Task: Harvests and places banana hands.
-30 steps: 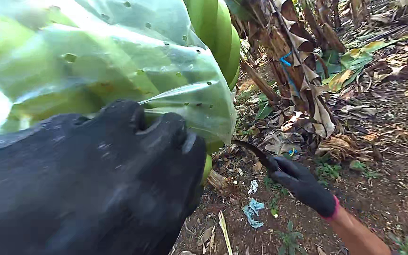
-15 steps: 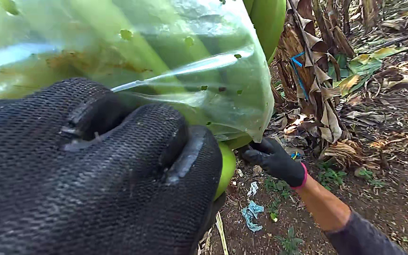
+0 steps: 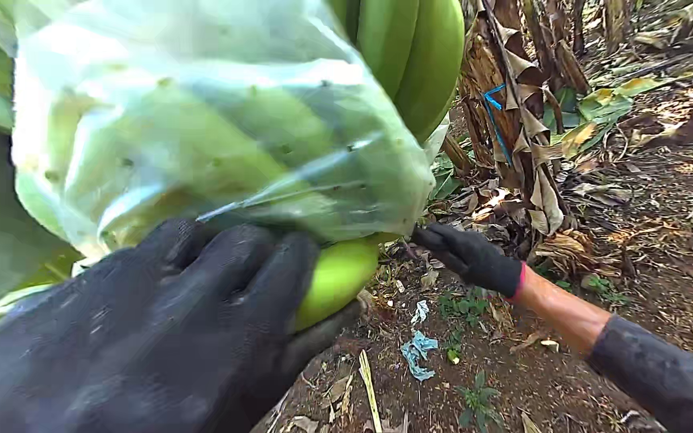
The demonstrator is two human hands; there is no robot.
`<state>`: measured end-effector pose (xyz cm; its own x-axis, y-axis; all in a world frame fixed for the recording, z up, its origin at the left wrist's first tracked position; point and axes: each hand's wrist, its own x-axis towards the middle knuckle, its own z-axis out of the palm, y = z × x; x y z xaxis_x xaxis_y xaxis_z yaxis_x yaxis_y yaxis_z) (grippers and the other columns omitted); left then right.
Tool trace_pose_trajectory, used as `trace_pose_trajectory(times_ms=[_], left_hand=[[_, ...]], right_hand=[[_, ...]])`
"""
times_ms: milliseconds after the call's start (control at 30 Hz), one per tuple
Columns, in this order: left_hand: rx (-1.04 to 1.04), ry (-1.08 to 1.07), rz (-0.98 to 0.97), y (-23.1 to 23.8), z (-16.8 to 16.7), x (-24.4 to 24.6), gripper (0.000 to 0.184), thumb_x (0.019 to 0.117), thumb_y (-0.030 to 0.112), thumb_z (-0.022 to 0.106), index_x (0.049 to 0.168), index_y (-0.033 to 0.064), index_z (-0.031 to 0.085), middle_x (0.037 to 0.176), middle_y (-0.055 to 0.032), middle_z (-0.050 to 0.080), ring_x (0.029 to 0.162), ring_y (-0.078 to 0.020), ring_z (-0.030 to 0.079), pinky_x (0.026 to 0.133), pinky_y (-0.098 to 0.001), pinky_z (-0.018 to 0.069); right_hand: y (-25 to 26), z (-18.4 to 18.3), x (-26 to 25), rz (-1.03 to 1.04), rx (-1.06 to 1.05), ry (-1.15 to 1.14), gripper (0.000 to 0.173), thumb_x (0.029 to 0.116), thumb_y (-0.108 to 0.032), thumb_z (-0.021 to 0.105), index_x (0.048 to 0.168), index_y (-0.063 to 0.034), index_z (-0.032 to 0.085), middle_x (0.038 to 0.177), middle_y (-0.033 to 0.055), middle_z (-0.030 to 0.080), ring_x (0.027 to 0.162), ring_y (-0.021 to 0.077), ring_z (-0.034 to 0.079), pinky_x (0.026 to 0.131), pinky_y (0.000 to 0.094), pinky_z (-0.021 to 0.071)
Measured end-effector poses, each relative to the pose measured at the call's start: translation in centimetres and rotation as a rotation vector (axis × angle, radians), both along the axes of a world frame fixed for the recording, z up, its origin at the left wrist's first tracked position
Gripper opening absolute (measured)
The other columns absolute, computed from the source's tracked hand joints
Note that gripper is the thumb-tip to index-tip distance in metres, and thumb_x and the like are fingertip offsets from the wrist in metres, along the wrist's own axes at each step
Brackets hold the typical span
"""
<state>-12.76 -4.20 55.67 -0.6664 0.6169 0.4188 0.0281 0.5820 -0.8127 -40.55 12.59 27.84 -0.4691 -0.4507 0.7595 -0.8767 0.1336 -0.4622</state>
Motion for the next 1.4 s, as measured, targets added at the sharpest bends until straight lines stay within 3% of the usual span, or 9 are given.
trace_pose_trajectory(times_ms=[133,200,300,467,667,867,967,1167,1400], left_hand=[[0.376,0.239,-0.034,-1.1,-3.6,2.5,0.071,0.0735,0.07,0.08,0.119,0.0159,0.073,0.109,-0.0106,0.073,0.1,-0.0272,0.069,0.088,-0.0524,0.0544],[0.633,0.36,-0.115,-0.9,-6.0,3.0,0.067,0.0723,0.065,0.084,0.112,0.0119,0.074,0.103,-0.0087,0.074,0.095,-0.0216,0.071,0.087,-0.0489,0.0561],[0.944,0.547,-0.276,0.3,-9.8,2.0,0.061,0.076,0.055,0.086,0.105,0.0024,0.071,0.097,-0.0092,0.071,0.089,-0.0149,0.068,0.083,-0.0374,0.0565],[1.732,0.541,-0.516,6.8,-18.5,-5.0,0.049,0.0787,0.039,0.088,0.109,0.0042,0.07,0.085,0.0013,0.071,0.07,-0.0029,0.067,0.064,-0.0258,0.0601],[2.387,0.162,-0.655,15.8,-25.2,-11.9,0.05,0.0768,0.047,0.089,0.106,0.0103,0.071,0.067,0.0009,0.062,0.048,-0.0082,0.055,0.044,-0.0272,0.0504],[2.211,-0.335,-0.599,15.0,-25.1,-11.9,0.037,0.0948,0.039,0.07,0.112,0.0068,0.069,0.079,0.0009,0.07,0.068,-0.0088,0.068,0.063,-0.0296,0.0607],[2.138,-0.461,-0.541,12.0,-24.2,-11.9,0.042,0.0923,0.043,0.074,0.116,0.0083,0.069,0.089,-0.0013,0.073,0.078,-0.0109,0.071,0.071,-0.0333,0.0624],[2.052,-0.255,-0.447,7.5,-25.0,-9.4,0.059,0.0769,0.048,0.083,0.117,0.0073,0.068,0.088,-0.0002,0.072,0.077,-0.0083,0.07,0.072,-0.0326,0.0622],[2.017,0.171,-0.23,6.7,-27.6,-3.2,0.063,0.0726,0.047,0.086,0.114,0.0024,0.069,0.082,0.0009,0.07,0.065,-0.0044,0.066,0.061,-0.0281,0.0587]], right_hand=[[9.9,-19.2,3.0,-0.21,-0.066,-0.643,0.053,0.1042,-0.041,0.046,0.143,-0.0069,0.055,0.112,0.0189,0.071,0.098,0.0321,0.071,0.087,0.0568,0.0572],[11.5,-24.1,8.7,-0.275,-0.499,-0.941,0.049,0.1023,-0.03,0.047,0.141,-0.0014,0.05,0.087,0.0112,0.068,0.068,0.0215,0.066,0.063,0.0433,0.0589],[11.1,-23.9,13.0,-0.173,-0.909,-1.185,0.045,0.1072,-0.031,0.04,0.143,-0.0045,0.04,0.083,0.0065,0.065,0.063,0.019,0.066,0.058,0.0399,0.06],[9.0,-16.8,12.3,0.173,-1.185,-1.371,0.048,0.1113,-0.042,0.032,0.142,-0.0066,0.043,0.121,0.0197,0.067,0.098,0.0354,0.072,0.078,0.0532,0.0618],[14.5,-11.9,10.6,0.092,-1.483,-1.209,0.044,0.1098,-0.045,0.036,0.124,-0.0074,0.054,0.094,0.0149,0.067,0.084,0.0307,0.07,0.077,0.0544,0.0613],[19.1,-6.9,8.7,-0.19,-1.263,-0.849,0.025,0.1099,-0.027,0.041,0.11,-0.009,0.058,0.085,0.0034,0.062,0.074,0.0128,0.062,0.067,0.0348,0.0565],[15.8,-6.8,8.3,-0.297,-0.956,-0.87,0.028,0.1063,-0.022,0.049,0.122,-0.004,0.063,0.104,0.0124,0.07,0.094,0.021,0.07,0.08,0.0441,0.0608],[11.5,-12.8,9.4,-0.084,-1.304,-1.225,0.054,0.1108,-0.044,0.035,0.144,-0.0015,0.042,0.122,0.025,0.065,0.1,0.0381,0.071,0.078,0.0552,0.0619],[17.2,-18.0,19.3,-0.345,-1.047,-1.155,0.036,0.1124,-0.034,0.032,0.124,-0.0081,0.054,0.072,0.002,0.06,0.053,0.0142,0.059,0.048,0.0337,0.0556]])
